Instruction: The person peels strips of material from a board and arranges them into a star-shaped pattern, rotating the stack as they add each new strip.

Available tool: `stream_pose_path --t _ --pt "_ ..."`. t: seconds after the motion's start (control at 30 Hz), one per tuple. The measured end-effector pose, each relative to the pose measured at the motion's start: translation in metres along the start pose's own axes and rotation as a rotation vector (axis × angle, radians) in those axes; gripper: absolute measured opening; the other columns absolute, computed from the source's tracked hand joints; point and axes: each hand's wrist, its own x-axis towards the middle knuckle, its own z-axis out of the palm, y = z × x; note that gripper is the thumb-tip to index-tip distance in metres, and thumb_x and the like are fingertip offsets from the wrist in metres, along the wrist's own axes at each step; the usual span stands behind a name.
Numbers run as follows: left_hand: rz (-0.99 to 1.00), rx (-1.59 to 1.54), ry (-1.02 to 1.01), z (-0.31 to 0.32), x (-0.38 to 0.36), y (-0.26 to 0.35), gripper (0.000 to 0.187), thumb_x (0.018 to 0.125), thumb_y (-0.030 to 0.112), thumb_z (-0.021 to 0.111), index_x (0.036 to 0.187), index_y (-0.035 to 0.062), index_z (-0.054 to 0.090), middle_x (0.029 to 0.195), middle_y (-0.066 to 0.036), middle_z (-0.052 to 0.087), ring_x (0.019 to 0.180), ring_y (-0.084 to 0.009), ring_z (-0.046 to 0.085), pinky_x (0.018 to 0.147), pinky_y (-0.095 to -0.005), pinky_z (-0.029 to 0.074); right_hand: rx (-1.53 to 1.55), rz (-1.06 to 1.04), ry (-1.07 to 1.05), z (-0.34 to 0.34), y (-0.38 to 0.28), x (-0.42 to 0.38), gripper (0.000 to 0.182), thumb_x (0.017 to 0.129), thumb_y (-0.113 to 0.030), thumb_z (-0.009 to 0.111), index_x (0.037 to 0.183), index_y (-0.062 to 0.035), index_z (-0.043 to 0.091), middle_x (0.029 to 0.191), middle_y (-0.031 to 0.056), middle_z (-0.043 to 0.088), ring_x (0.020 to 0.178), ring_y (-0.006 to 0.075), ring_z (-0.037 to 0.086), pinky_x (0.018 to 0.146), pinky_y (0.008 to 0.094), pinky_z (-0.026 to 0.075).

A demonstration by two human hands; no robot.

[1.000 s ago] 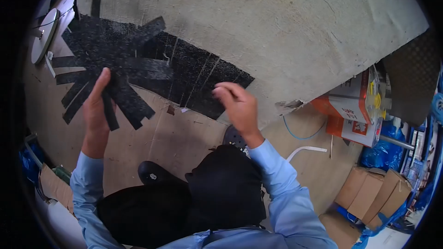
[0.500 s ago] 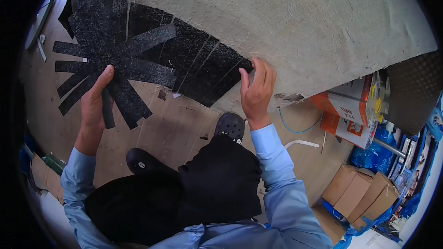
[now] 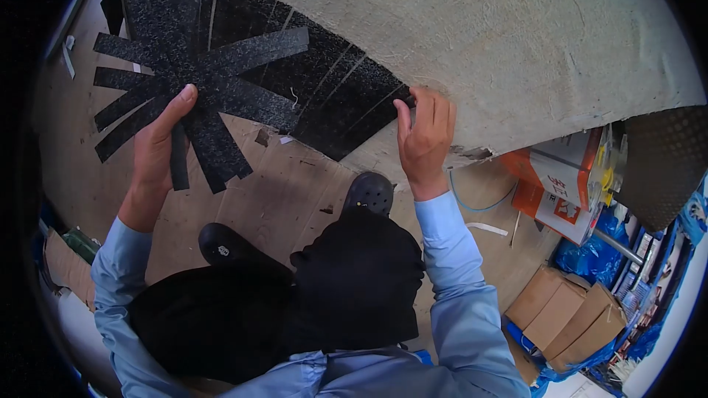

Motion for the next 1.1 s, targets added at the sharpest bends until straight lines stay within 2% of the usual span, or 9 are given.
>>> stream_pose_path --t 0.47,0.6,0.7,0.77,0.83,0.9,0.97,1.07,1.1 --pt "-0.030 0.029 -0.002 0.013 -0.006 0.006 0.027 0.087 0.016 0.059 0.103 -0.0049 0.060 0.099 -0.011 0.063 0.085 -0.0157 0.063 0.076 -0.0252 0.053 0.087 -0.081 -0.063 -0.016 -0.001 0.007 0.017 0.070 0.003 0.066 0.079 -0.0038 0.053 0.078 0.0094 0.056 0.074 0.0268 0.052 0.064 0.0351 0.042" --pt "-0.185 0.297 -0.161 0.016 0.030 0.000 0.031 0.085 0.016 0.062 0.108 -0.0032 0.059 0.109 -0.010 0.061 0.098 -0.0150 0.059 0.089 -0.0256 0.045 0.311 -0.120 -0.244 -0.024 0.014 0.011 0.017 0.068 0.006 0.065 0.080 -0.0027 0.056 0.076 0.0100 0.059 0.069 0.0262 0.056 0.062 0.0329 0.045" --pt "-0.111 0.447 -0.097 0.021 0.062 -0.012 0.034 0.083 0.018 0.065 0.110 -0.0018 0.059 0.110 -0.009 0.060 0.101 -0.0136 0.056 0.093 -0.0259 0.041 0.475 -0.116 -0.492 -0.049 -0.004 0.015 0.015 0.066 0.005 0.066 0.075 -0.0028 0.056 0.075 0.0115 0.058 0.068 0.0278 0.058 0.060 0.0332 0.046" --pt "0.141 0.385 -0.288 0.004 0.094 -0.033 0.048 0.076 0.033 0.071 0.104 -0.0048 0.062 0.109 -0.011 0.061 0.103 -0.0164 0.054 0.090 -0.0263 0.040 0.575 -0.227 -0.631 -0.074 -0.024 0.009 0.014 0.067 0.005 0.065 0.075 -0.0034 0.057 0.075 0.0105 0.059 0.068 0.0255 0.060 0.062 0.0327 0.047" --pt "0.125 0.389 -0.214 0.005 0.087 -0.026 0.047 0.076 0.033 0.071 0.104 -0.0039 0.063 0.108 -0.010 0.061 0.102 -0.0157 0.054 0.090 -0.0261 0.040 0.717 -0.117 -0.499 -0.104 -0.029 0.013 0.018 0.067 0.008 0.064 0.077 -0.0038 0.054 0.073 0.0106 0.059 0.068 0.0232 0.061 0.063 0.0321 0.050" --pt "0.082 0.397 -0.137 0.004 0.075 -0.018 0.046 0.076 0.033 0.071 0.103 -0.0030 0.063 0.108 -0.010 0.061 0.102 -0.0151 0.053 0.090 -0.0259 0.039 1.039 0.108 -0.088 -0.132 -0.024 0.023 0.025 0.067 0.009 0.062 0.081 -0.0050 0.048 0.072 0.0106 0.058 0.066 0.0219 0.059 0.063 0.0315 0.052" --pt "-0.048 0.490 -0.095 0.004 0.062 -0.008 0.046 0.075 0.034 0.072 0.103 -0.0022 0.063 0.105 -0.010 0.062 0.097 -0.0146 0.056 0.087 -0.0254 0.041 1.273 0.016 -0.107 -0.146 -0.015 0.061 0.027 0.068 0.009 0.060 0.083 -0.0056 0.043 0.076 0.0121 0.058 0.064 0.0214 0.057 0.061 0.0313 0.052" --pt "0.044 0.533 -0.144 0.009 0.036 -0.004 0.050 0.076 0.038 0.070 0.104 -0.0032 0.063 0.100 -0.010 0.064 0.087 -0.0146 0.060 0.081 -0.0260 0.045 1.533 0.412 -0.146 -0.112 -0.046 0.096 0.030 0.074 0.005 0.057 0.102 -0.0013 0.048 0.079 0.0088 0.058 0.064 0.0146 0.056 0.063 0.0269 0.050" --pt "-0.117 0.570 -0.118 0.020 0.016 0.010 0.052 0.077 0.039 0.069 0.106 -0.0037 0.061 0.102 -0.010 0.064 0.089 -0.0145 0.059 0.083 -0.0264 0.045 1.603 0.627 -0.154 -0.096 -0.070 0.102 0.032 0.077 0.004 0.056 0.108 0.0003 0.048 0.079 0.0074 0.058 0.064 0.0120 0.055 0.063 0.0246 0.049"
